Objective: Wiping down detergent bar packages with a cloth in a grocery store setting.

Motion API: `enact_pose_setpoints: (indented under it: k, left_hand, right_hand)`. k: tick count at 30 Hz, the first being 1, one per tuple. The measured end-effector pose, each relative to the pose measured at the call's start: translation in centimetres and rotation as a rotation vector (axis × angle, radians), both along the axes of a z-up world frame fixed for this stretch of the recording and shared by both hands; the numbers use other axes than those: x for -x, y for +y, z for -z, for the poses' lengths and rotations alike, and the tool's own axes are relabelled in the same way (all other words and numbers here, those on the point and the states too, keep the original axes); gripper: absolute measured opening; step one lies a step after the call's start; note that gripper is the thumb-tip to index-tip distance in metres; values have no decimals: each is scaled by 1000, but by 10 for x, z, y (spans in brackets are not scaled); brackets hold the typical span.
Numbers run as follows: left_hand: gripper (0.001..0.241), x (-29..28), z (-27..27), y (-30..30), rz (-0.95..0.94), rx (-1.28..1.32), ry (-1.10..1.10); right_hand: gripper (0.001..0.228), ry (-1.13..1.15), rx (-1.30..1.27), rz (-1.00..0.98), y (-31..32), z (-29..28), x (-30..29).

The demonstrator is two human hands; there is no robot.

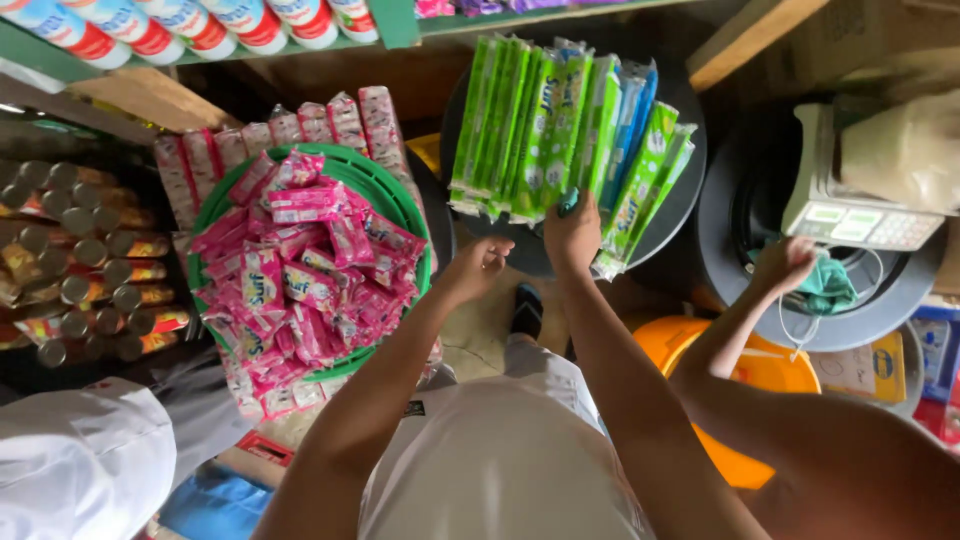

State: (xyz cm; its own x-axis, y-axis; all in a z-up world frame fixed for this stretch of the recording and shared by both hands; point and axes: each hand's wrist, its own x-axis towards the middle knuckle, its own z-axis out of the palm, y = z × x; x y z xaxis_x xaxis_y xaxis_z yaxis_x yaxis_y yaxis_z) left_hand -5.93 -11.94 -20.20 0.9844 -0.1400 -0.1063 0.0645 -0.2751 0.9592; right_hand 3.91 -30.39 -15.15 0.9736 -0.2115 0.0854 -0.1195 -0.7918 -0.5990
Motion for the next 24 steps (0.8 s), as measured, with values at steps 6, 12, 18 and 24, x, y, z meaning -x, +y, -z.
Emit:
enact_pose_setpoints:
  k: [6,12,18,24]
  left_hand:
    - [33,11,-1,9,13,30,49]
    - [38,45,-25,7,52,151,213]
    - [43,67,-43,21,94,53,260]
    - [46,77,-41,45,51,63,224]
  right_hand:
    - [52,9,65,-25,9,-5,-14]
    - [57,37,-37,38,16,34,-21]
    - [56,161,36,-45,34,-4,-22]
    - [55,135,63,-51,28,30,-35]
